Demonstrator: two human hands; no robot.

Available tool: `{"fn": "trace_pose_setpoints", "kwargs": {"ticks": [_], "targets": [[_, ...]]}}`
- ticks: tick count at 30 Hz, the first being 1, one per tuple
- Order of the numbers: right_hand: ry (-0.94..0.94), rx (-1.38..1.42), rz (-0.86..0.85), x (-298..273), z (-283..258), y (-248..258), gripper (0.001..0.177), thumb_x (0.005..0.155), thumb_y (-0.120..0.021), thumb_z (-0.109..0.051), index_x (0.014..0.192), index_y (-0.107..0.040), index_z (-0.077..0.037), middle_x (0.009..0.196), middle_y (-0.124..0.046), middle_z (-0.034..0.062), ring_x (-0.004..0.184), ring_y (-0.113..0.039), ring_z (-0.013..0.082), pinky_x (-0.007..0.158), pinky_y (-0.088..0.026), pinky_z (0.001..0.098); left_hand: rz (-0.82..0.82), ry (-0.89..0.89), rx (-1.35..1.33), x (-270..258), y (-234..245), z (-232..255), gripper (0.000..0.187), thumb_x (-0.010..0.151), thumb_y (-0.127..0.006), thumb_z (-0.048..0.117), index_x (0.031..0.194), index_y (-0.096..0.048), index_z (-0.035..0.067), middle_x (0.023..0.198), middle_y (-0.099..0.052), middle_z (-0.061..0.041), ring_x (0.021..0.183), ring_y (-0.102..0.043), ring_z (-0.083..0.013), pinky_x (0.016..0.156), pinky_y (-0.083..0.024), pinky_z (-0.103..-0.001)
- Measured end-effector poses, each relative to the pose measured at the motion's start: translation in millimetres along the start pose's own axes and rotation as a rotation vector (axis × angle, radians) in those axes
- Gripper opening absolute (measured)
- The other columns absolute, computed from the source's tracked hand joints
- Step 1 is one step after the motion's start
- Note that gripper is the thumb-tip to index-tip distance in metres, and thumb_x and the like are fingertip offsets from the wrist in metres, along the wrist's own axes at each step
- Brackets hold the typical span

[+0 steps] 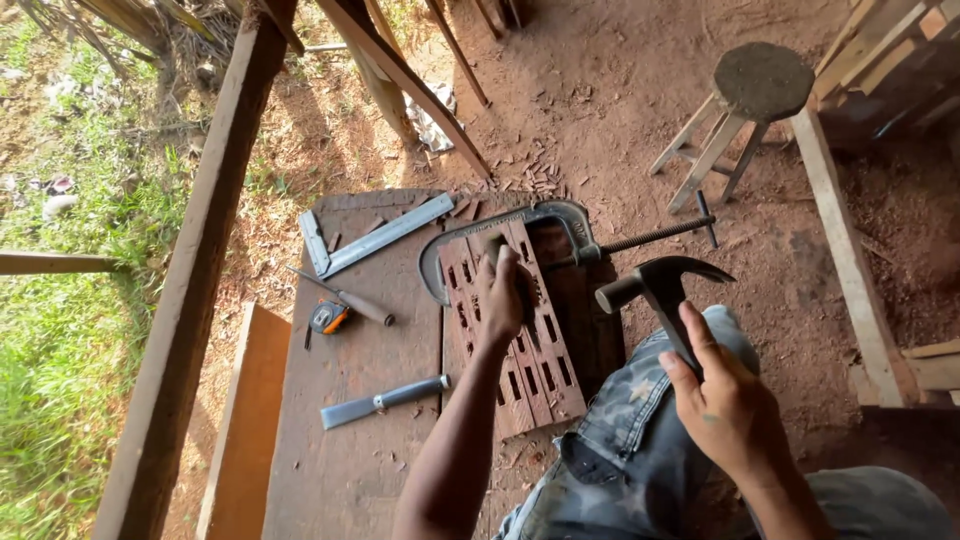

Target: The recorder is carving slots into a wooden block using a hammer and a chisel on a workbench.

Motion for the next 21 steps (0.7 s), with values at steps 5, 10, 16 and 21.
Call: {"fn": "trace_pose_setpoints", "kwargs": {"ticks": [5,10,16,21], "targets": [[0.004,-0.039,-0.013,-7,-3,4,0.059,0.09,-0.073,-0.019,0.146,-0.059,-0.004,0.108,-0.074,0.018,0.079,-0.071,0.0335,0.057,-0.056,0.0412,-0.322,-0.357,-0.07,-50,-26,92,0.025,0.107,-0.051,0.026,0.119,-0.053,0.004,0.068,-0.057,-0.002,0.049,-0.051,-0.0124,0.044,-0.045,-0.026],[0.017,-0.032,-0.027,-6,-8,3,0.061,0.089,-0.073,-0.019,0.147,-0.058,-0.005,0.102,-0.074,0.016,0.072,-0.069,0.0339,0.057,-0.054,0.0432,-0.277,-0.514,0.352,-45,-45,100,0.019,0.091,-0.072,0.02,0.085,-0.057,0.011,0.063,-0.054,0.003,0.048,-0.047,-0.0084,0.042,-0.039,-0.022],[-0.286,0.366,0.078,-29,46,-7,0.066,0.099,-0.06,0.0,0.16,-0.041,0.013,0.09,-0.06,0.0183,0.058,-0.048,0.0224,0.054,-0.041,0.0333,-0.29,-0.682,0.73,-86,-99,52,0.017,0.068,-0.067,0.023,0.079,-0.059,0.012,0.068,-0.062,-0.001,0.058,-0.059,-0.0171,0.052,-0.05,-0.028],[-0.35,0.582,0.164,-15,37,-3,0.069,0.102,-0.039,0.001,0.17,-0.022,0.005,0.099,-0.045,0.0175,0.053,-0.039,0.0183,0.047,-0.035,0.0275,-0.394,-0.747,0.753,-111,-143,50,0.025,0.075,-0.067,0.032,0.085,-0.059,0.01,0.073,-0.064,-0.004,0.062,-0.062,-0.02,0.06,-0.051,-0.032]]}}
Point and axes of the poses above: each hand's wrist, its own x-axis towards the middle knuckle, its own y-axis out of the back of the hand, z = x × y, the point moved 10 cm from there along x, towards the middle knuckle
